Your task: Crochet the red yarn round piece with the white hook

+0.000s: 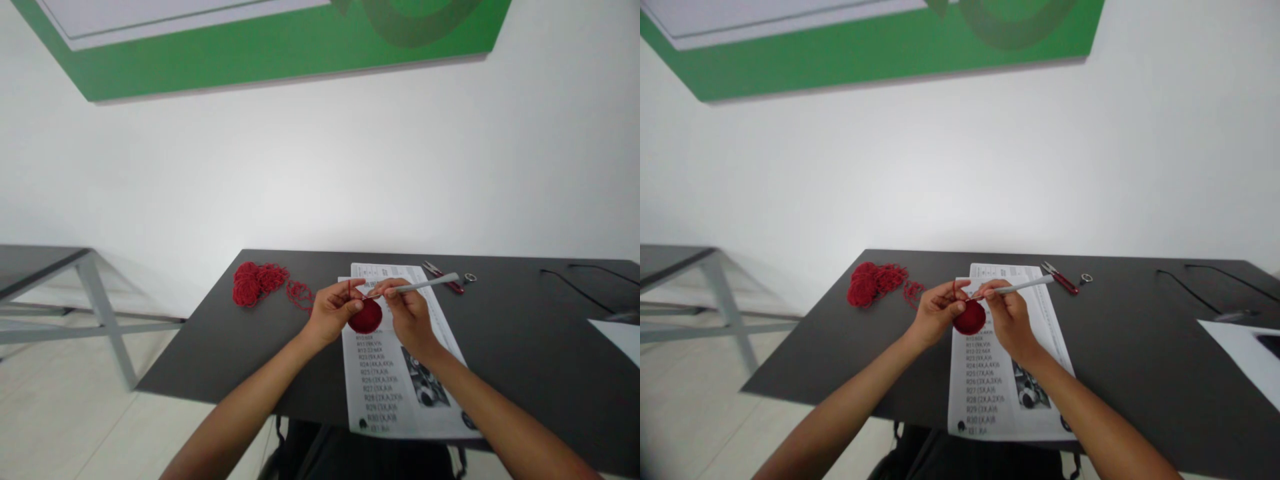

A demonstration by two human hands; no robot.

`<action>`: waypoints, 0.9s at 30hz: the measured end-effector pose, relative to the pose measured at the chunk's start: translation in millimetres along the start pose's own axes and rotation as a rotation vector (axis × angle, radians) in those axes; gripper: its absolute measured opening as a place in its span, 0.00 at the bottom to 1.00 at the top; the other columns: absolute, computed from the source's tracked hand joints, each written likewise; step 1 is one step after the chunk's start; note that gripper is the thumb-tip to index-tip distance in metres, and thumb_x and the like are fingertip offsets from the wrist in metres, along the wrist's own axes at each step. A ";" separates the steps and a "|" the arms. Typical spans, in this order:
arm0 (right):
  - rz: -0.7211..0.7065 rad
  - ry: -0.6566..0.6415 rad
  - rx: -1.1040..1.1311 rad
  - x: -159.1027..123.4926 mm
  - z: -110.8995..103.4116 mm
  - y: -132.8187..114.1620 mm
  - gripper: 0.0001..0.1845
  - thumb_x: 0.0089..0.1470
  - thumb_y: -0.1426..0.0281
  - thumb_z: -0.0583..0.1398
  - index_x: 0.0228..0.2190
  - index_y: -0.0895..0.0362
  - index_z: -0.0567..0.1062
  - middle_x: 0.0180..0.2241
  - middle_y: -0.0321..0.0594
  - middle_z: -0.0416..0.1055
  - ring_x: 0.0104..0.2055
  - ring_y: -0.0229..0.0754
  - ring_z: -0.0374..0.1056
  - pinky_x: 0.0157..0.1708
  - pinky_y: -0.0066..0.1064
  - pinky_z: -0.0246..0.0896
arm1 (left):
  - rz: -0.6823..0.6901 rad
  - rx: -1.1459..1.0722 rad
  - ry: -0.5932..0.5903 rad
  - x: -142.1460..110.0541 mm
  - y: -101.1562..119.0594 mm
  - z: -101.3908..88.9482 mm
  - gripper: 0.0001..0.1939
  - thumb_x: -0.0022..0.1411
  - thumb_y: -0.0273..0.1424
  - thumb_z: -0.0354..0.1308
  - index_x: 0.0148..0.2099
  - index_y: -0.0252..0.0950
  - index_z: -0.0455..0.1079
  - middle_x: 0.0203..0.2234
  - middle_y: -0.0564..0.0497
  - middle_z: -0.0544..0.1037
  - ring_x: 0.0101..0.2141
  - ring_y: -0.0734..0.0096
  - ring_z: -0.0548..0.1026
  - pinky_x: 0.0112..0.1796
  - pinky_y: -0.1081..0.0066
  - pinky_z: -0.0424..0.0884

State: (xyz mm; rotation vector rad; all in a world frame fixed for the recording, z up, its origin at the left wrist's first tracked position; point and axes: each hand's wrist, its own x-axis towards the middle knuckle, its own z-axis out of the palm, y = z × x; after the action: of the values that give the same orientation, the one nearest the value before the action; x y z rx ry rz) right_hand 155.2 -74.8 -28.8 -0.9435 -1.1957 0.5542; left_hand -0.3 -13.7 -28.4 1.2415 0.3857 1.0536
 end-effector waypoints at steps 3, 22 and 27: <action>-0.042 0.002 -0.031 -0.1 -1.2 0.0 0.16 0.64 0.55 0.59 0.33 0.53 0.76 0.32 0.38 0.76 0.36 0.42 0.74 0.39 0.33 0.69 | -0.004 0.027 0.017 -0.2 0.4 -0.5 0.25 0.48 0.34 0.77 0.49 0.34 0.80 0.27 0.52 0.78 0.27 0.76 0.73 0.33 0.73 0.68; -0.198 -0.093 -0.170 -0.5 -5.1 3.3 0.10 0.66 0.62 0.58 0.34 0.51 0.75 0.34 0.38 0.75 0.38 0.43 0.73 0.40 0.36 0.69 | 0.041 0.149 0.046 -1.9 0.2 -3.1 0.24 0.51 0.35 0.74 0.50 0.34 0.79 0.27 0.51 0.79 0.27 0.74 0.74 0.30 0.74 0.69; -0.316 -0.199 -0.218 -1.1 -9.3 8.4 0.06 0.66 0.66 0.58 0.37 0.50 0.75 0.38 0.40 0.76 0.42 0.45 0.74 0.45 0.39 0.69 | 0.107 0.385 0.066 -4.1 0.0 -4.7 0.21 0.56 0.35 0.70 0.51 0.34 0.79 0.27 0.51 0.80 0.27 0.73 0.74 0.33 0.71 0.71</action>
State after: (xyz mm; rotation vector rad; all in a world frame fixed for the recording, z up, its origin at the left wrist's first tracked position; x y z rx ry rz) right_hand 164.5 -74.2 -37.2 -0.8718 -1.5751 0.2716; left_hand -5.9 -14.3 -31.2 1.5854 0.5985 1.1478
